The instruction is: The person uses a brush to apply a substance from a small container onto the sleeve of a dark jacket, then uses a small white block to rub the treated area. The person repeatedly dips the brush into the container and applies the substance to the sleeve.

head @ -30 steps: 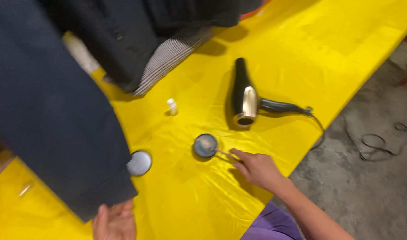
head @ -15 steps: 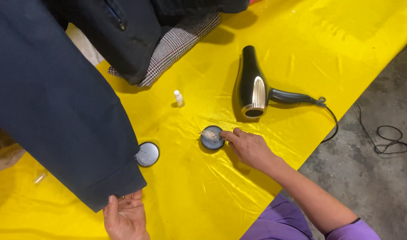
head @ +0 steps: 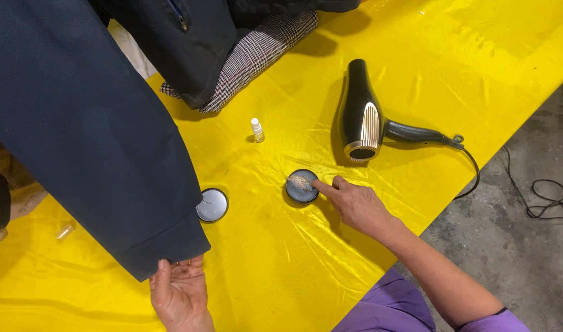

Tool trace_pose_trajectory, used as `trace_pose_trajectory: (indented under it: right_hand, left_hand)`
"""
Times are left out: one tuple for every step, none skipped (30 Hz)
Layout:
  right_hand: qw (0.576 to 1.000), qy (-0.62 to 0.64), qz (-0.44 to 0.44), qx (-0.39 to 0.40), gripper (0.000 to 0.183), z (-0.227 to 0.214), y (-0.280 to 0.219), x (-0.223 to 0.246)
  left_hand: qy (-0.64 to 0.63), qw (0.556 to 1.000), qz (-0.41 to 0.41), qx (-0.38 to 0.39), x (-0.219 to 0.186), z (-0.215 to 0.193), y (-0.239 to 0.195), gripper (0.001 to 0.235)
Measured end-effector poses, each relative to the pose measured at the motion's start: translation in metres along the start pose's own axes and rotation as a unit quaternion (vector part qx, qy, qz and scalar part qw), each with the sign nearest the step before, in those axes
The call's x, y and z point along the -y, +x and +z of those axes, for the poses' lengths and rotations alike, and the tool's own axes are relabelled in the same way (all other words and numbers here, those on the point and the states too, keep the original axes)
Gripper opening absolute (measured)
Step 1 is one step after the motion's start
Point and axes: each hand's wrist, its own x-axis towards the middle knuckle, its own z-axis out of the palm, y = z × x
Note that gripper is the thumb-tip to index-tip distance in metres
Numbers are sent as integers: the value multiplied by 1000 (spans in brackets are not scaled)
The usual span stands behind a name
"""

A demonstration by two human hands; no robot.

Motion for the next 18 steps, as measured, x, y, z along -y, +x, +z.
trace_pose_trajectory:
  right_hand:
    - [1000, -2, 1, 6, 60, 1, 0, -2]
    - [1000, -4, 1, 12, 62, 2, -1, -3]
    - [1000, -3, 1, 12, 62, 3, -1, -5]
    - [1000, -3, 0, 2, 62, 4, -2, -7]
    - [1000, -3, -1, -9, 62, 5, -4, -9]
    - [1000, -3, -1, -8, 62, 4, -5, -9]
    - [1000, 6, 3, -5, 62, 3, -6, -9]
    - [1000, 15, 7, -1, 62, 1, -7, -10]
    - [1000, 15, 7, -1, 62, 1, -8, -9]
    - [1000, 22, 3, -14, 56, 0, -9, -9]
    - [999, 28, -1, -27, 50, 0, -10, -9]
    - [999, 28, -1, -26, 50, 2, -9, -9]
    - [999, 29, 1, -33, 53, 3, -9, -10]
    - [999, 29, 3, -39, 55, 5, -9, -10]
    - [999, 30, 4, -39, 55, -1, -9, -6]
    - [999, 31, 6, -40, 52, -6, -9, -2]
    - [999, 33, 8, -41, 48, -12, -10, 2]
    - [999, 33, 8, -41, 48, -8, -9, -1]
  left_hand:
    - [4, 1000, -1, -9, 0, 0, 0, 64]
    - [8, 1000, -2, -17, 0, 1, 0, 64]
    - [8, 1000, -2, -16, -1, 1, 1, 64]
    - [8, 1000, -2, -18, -1, 1, 0, 63]
    - [7, 1000, -3, -19, -1, 1, 0, 62]
    - [7, 1000, -3, -20, -2, 6, -1, 62]
    - [8, 999, -9, -30, -3, 10, -3, 63]
    - [9, 999, -15, -41, -4, 15, -5, 64]
    - [10, 999, -16, -41, -4, 11, -4, 64]
    - [4, 1000, -9, -22, -3, 7, -2, 62]
    - [-3, 1000, -3, -2, -2, 3, -1, 60]
    - [-2, 1000, -3, -3, -2, 2, 0, 60]
    - [3, 1000, -6, -3, -1, 1, 0, 62]
    - [9, 1000, -8, -3, -1, 0, 1, 65]
    - [9, 1000, -9, -3, -1, 2, 0, 65]
    - [6, 1000, -8, -10, -2, 3, -1, 64]
    - [2, 1000, -6, -17, -2, 5, -2, 63]
    - [2, 1000, -6, -17, -3, 7, -3, 63]
